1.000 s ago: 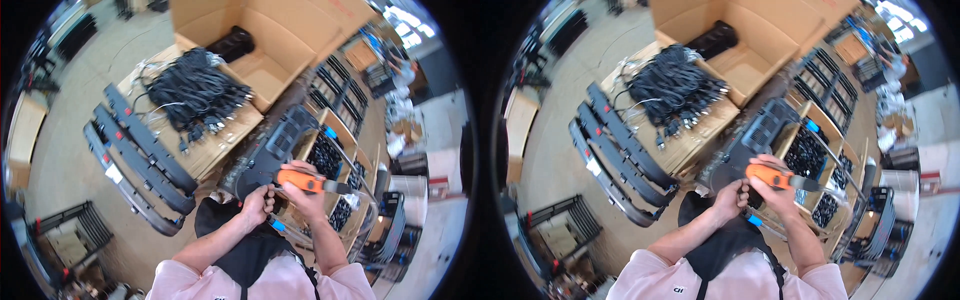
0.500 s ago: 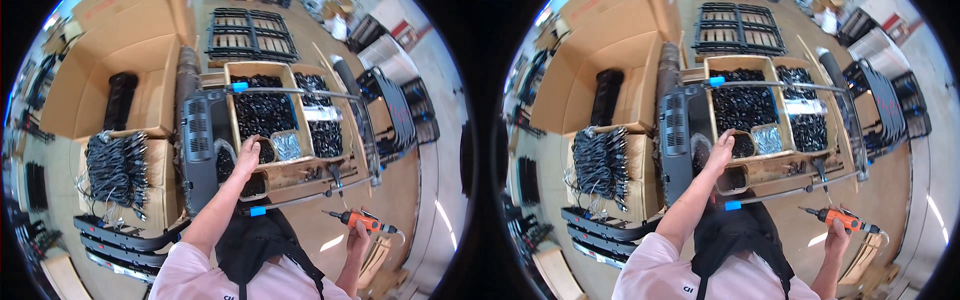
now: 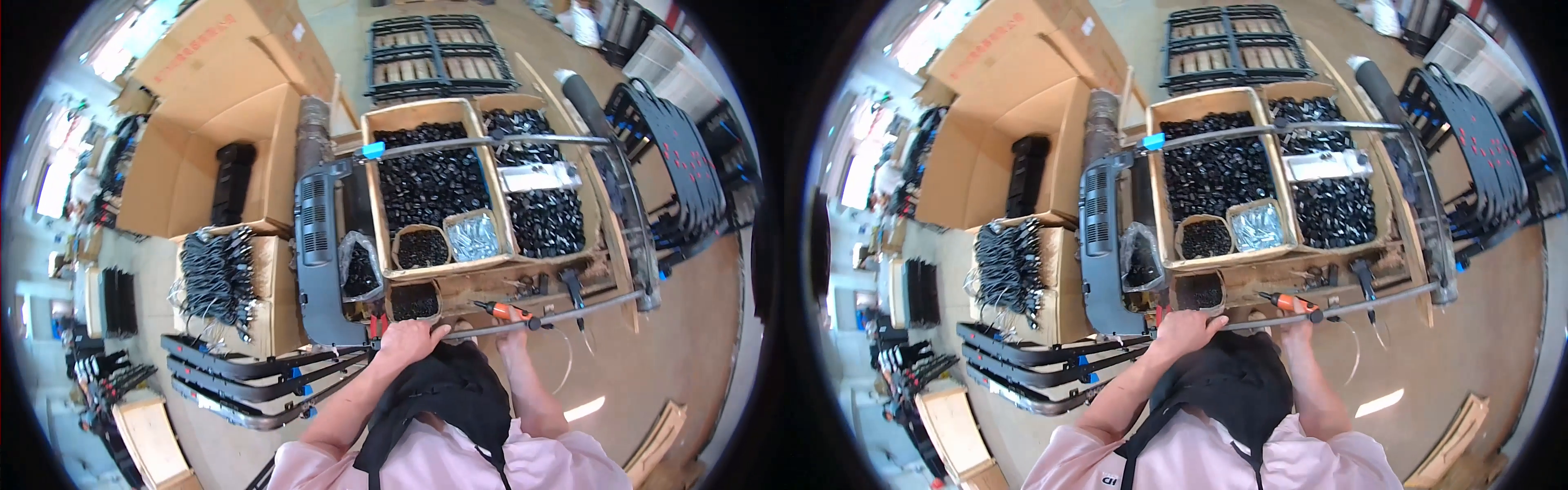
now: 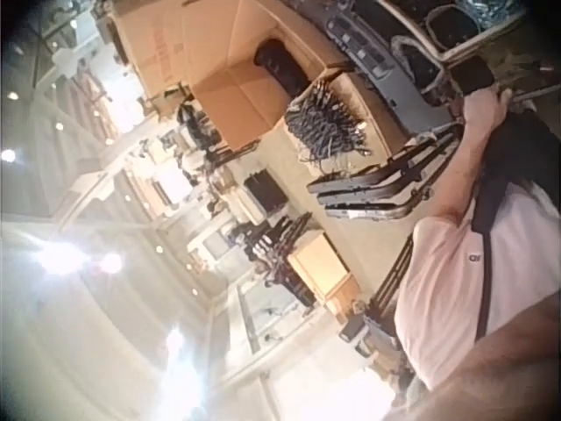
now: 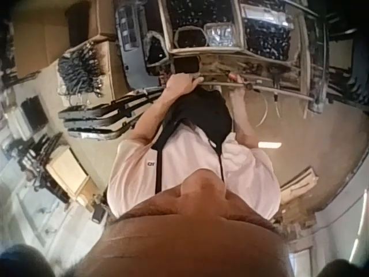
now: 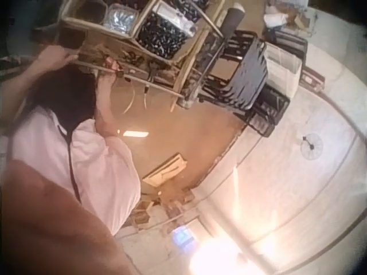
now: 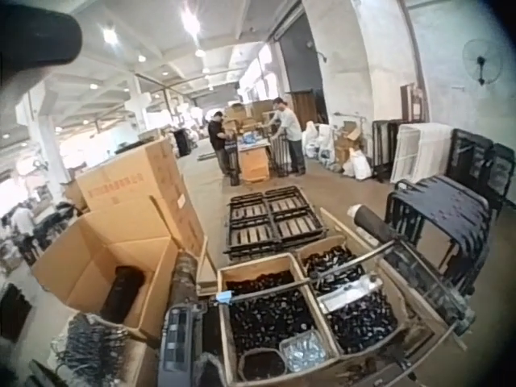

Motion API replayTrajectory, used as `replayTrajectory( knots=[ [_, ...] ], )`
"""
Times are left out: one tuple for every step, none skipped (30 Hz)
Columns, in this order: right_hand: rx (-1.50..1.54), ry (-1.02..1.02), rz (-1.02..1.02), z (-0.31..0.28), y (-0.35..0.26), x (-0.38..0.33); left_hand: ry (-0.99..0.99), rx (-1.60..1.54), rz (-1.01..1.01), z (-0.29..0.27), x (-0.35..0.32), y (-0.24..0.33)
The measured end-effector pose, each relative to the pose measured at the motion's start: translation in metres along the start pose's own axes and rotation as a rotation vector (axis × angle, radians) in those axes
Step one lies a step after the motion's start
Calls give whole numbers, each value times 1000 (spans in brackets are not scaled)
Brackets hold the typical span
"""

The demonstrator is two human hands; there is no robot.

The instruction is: Assembling large plastic components by attaching wiring harnesses and using a power screwdriver in a manufacturing setting.

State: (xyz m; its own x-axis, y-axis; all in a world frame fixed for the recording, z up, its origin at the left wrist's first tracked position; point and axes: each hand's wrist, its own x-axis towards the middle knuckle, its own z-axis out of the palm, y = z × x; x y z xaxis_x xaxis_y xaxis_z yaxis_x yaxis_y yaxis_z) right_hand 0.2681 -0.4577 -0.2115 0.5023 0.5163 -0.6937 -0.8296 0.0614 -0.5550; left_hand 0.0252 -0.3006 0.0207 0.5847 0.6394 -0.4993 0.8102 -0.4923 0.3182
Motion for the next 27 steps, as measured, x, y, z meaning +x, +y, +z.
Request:
replayTrajectory(
  knots=[
    [-4, -41, 35, 19, 8, 7, -14, 34, -27, -2, 0, -1],
    [-7, -12, 139, 38, 12, 13, 9, 41, -74, -2, 0, -1],
    [-15, 21, 240, 56, 12, 17, 23, 32, -76, -1, 0, 3],
    [-27, -10, 260, 61, 11, 20, 34, 19, -69, 1, 2, 7],
    [-154, -134, 379, 56, 12, 19, 16, 14, -89, 2, 4, 8],
    [-283, -256, 491, 47, 10, 17, 35, 9, -120, 3, 5, 10],
    [-567, -481, 621, 29, 7, 13, 20, 2, -120, 3, 6, 10],
    [-858, -704, 738, 20, -1, 13, 7, -9, -116, 2, 8, 11],
    [-1131, -855, 692, 42, -16, -23, -21, 0, -160, 0, 1, 7],
    [-1409, -1009, 618, 75, -55, -82, 11, -22, -216, 0, -5, 4],
    [-1504, -1225, 567, 98, -93, -101, 8, -16, -213, -2, -4, 9],
    [-1589, -1453, 520, 123, -123, -113, 2, -12, -218, -3, -6, 11],
    [-1581, -1602, 385, 157, -151, -118, 44, -16, -215, -6, -10, 13],
    [-1554, -1761, 252, 196, -172, -118, 76, -43, -270, -7, -12, 15],
    [-1600, -1596, 245, 229, -185, -111, 144, -98, -276, -6, -17, 16],
    [-1639, -1429, 230, 261, -195, -98, 215, -146, -281, -5, -20, 15],
    [-1634, -1200, 7, 293, -195, -85, 525, -165, -197, 12, -19, 9],
    [-1541, -1166, -377, 313, -185, -29, 834, -157, -92, 30, -15, 6],
    [-1469, -1165, -647, 343, -186, 11, 950, -306, -78, 25, -23, 20],
    [-1458, -1070, -753, 365, -191, 71, 1047, -411, -31, 25, -29, 31],
    [-1457, -1060, -921, 395, -186, 100, 997, -463, -151, 41, -41, 39],
    [-1444, -1036, -1092, 422, -180, 122, 944, -526, -260, 51, -55, 49],
    [-1630, -974, -1250, 444, -174, 141, 982, -526, -304, 57, -65, 49],
    [-1808, -884, -1417, 461, -168, 164, 799, -930, -578, 57, -77, 49],
    [-1852, -884, -1383, 474, -172, 198, 575, -1338, -790, 57, -79, 51],
    [-1896, -873, -1350, 484, -179, 227, 609, -1357, -773, 70, -68, 45],
    [-1952, -930, -997, 497, -163, 238, 769, -1525, -718, 99, -56, 33]
  ],
)
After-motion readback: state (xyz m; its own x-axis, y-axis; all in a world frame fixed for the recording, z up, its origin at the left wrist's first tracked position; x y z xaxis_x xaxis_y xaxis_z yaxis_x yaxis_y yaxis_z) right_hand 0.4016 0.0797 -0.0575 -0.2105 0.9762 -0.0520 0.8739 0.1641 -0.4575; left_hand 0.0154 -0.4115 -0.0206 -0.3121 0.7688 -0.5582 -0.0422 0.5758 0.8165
